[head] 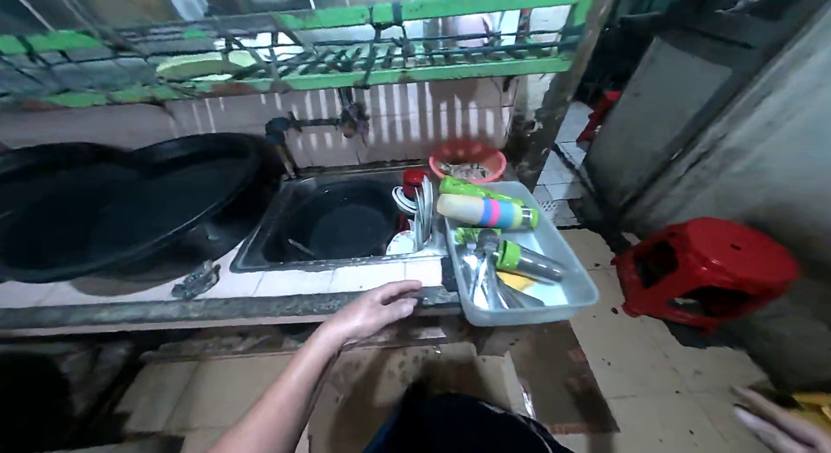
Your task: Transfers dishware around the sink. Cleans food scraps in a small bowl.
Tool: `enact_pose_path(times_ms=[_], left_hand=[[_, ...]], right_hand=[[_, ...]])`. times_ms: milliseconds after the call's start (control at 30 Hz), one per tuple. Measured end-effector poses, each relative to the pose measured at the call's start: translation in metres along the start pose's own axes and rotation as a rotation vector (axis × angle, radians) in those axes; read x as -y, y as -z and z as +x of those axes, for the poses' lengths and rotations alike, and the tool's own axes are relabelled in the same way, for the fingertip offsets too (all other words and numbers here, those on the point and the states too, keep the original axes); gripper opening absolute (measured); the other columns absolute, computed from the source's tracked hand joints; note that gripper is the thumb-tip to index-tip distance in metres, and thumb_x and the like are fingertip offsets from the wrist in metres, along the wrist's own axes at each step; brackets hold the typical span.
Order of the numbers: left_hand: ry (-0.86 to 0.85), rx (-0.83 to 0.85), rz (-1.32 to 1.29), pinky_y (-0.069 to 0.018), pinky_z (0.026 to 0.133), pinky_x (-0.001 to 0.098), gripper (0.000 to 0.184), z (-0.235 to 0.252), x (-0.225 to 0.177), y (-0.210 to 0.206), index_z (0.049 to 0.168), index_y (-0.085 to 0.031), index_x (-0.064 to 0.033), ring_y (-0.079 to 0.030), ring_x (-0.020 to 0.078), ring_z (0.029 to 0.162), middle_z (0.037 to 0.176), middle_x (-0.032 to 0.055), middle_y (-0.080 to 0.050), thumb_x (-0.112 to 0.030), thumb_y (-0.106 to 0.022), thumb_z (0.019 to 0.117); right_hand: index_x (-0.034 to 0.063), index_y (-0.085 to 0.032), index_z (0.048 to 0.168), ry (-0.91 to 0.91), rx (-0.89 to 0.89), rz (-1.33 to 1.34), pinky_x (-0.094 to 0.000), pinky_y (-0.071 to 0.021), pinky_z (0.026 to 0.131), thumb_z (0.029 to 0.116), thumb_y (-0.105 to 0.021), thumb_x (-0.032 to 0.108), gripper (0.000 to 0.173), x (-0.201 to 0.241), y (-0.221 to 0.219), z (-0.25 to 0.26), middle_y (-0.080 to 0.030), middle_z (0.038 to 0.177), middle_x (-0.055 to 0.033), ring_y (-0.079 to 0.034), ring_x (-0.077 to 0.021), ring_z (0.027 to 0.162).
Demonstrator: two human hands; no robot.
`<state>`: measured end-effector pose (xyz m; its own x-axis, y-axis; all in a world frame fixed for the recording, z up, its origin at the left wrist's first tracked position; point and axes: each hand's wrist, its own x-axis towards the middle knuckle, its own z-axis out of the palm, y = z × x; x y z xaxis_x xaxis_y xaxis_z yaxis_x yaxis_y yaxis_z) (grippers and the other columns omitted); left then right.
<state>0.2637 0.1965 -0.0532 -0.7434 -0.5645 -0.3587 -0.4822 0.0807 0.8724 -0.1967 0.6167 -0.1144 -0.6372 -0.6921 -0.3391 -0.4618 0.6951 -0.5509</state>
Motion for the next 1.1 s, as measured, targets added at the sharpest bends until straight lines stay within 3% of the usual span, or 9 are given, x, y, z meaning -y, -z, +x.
enact_pose_path(times_ms=[100, 200, 300, 367, 533, 633, 767, 967, 1100], left_hand=[[0.069, -0.035, 0.025, -0.0491, 0.110, 0.0369, 0.048, 0.005, 0.046, 0.046, 0.147, -0.055, -0.0204, -0.060, 0.0137, 0.129, 0.146, 0.0015, -0.059, -0.032, -0.063, 0.1019], [0.103, -0.050, 0.059, -0.0484, 0.111, 0.0361, 0.047, 0.016, 0.073, 0.085, 0.147, -0.057, -0.0222, -0.060, 0.0106, 0.128, 0.144, -0.0018, -0.061, -0.037, -0.062, 0.1026], [0.123, -0.042, 0.087, -0.0491, 0.110, 0.0367, 0.045, 0.034, 0.087, 0.117, 0.147, -0.056, -0.0248, -0.061, 0.0095, 0.126, 0.143, -0.0037, -0.062, -0.039, -0.058, 0.1050], [0.111, -0.024, 0.066, -0.0501, 0.109, 0.0361, 0.044, 0.045, 0.088, 0.132, 0.149, -0.054, -0.0236, -0.062, 0.0105, 0.125, 0.143, -0.0020, -0.062, -0.034, -0.057, 0.1062], [0.073, -0.011, 0.042, -0.0504, 0.107, 0.0337, 0.044, 0.065, 0.079, 0.147, 0.147, -0.056, -0.0170, -0.063, 0.0118, 0.123, 0.137, 0.0036, -0.065, -0.026, -0.060, 0.1041], [0.120, -0.036, 0.109, -0.0494, 0.109, 0.0364, 0.043, 0.076, 0.074, 0.142, 0.147, -0.056, -0.0196, -0.061, 0.0118, 0.126, 0.141, 0.0017, -0.063, -0.029, -0.058, 0.1051], [0.101, -0.122, 0.155, -0.0498, 0.109, 0.0350, 0.039, 0.080, 0.063, 0.124, 0.142, -0.062, -0.0203, -0.063, 0.0088, 0.123, 0.136, -0.0012, -0.066, -0.034, -0.057, 0.1062], [-0.038, -0.250, 0.135, -0.0560, 0.093, 0.0360, 0.029, 0.114, 0.019, 0.133, 0.132, -0.068, -0.0148, -0.070, 0.0103, 0.097, 0.104, 0.0001, -0.076, -0.022, -0.055, 0.1072], [-0.132, -0.326, 0.086, -0.0546, 0.095, 0.0407, 0.028, 0.161, -0.022, 0.148, 0.130, -0.069, -0.0114, -0.069, 0.0151, 0.104, 0.111, 0.0048, -0.074, -0.020, -0.055, 0.1071]], right_hand=[[-0.0010, -0.049, 0.149, 0.254, -0.148, 0.002, -0.0519, -0.0347, 0.121, 0.1071, -0.048, 0.044, 0.062, 0.075, -0.017, 0.028, -0.041, 0.157, -0.0275, -0.041, -0.0396, 0.147], [0.0008, -0.057, 0.144, 0.454, -0.272, -0.015, -0.0527, -0.0342, 0.121, 0.1091, -0.041, 0.044, 0.058, 0.142, -0.038, 0.062, -0.048, 0.153, -0.0249, -0.042, -0.0392, 0.146], [0.0057, -0.058, 0.145, 0.467, -0.385, -0.031, -0.0580, -0.0317, 0.121, 0.1067, -0.033, 0.055, 0.067, 0.186, -0.064, 0.102, -0.043, 0.158, -0.0217, -0.037, -0.0409, 0.149], [0.0058, -0.054, 0.149, 0.425, -0.438, -0.083, -0.0646, -0.0279, 0.120, 0.1050, -0.032, 0.058, 0.071, 0.203, -0.084, 0.129, -0.034, 0.162, -0.0261, -0.030, -0.0472, 0.150], [0.0144, -0.046, 0.156, 0.218, -0.434, -0.382, -0.0757, -0.0249, 0.113, 0.1019, -0.026, 0.069, 0.079, 0.223, -0.116, 0.148, -0.032, 0.164, -0.0227, -0.030, -0.0482, 0.150], [0.0120, -0.051, 0.152, 0.257, -0.451, -0.431, -0.0749, -0.0230, 0.115, 0.1012, -0.027, 0.069, 0.080, 0.219, -0.118, 0.148, -0.034, 0.162, -0.0250, -0.028, -0.0488, 0.151], [0.0157, -0.062, 0.143, 0.425, -0.513, -0.480, -0.0755, -0.0163, 0.117, 0.1007, -0.026, 0.069, 0.077, 0.218, -0.122, 0.149, -0.042, 0.160, -0.0192, -0.029, -0.0466, 0.151], [0.0177, -0.065, 0.140, 0.344, -0.481, -0.404, -0.0770, -0.0157, 0.116, 0.0997, -0.027, 0.071, 0.077, 0.217, -0.123, 0.144, -0.039, 0.162, -0.0190, -0.027, -0.0491, 0.151], [0.0203, -0.063, 0.142, 0.305, -0.455, -0.384, -0.0754, -0.0133, 0.118, 0.1016, -0.027, 0.069, 0.073, 0.216, -0.120, 0.143, -0.035, 0.164, -0.0191, -0.024, -0.0490, 0.152]])
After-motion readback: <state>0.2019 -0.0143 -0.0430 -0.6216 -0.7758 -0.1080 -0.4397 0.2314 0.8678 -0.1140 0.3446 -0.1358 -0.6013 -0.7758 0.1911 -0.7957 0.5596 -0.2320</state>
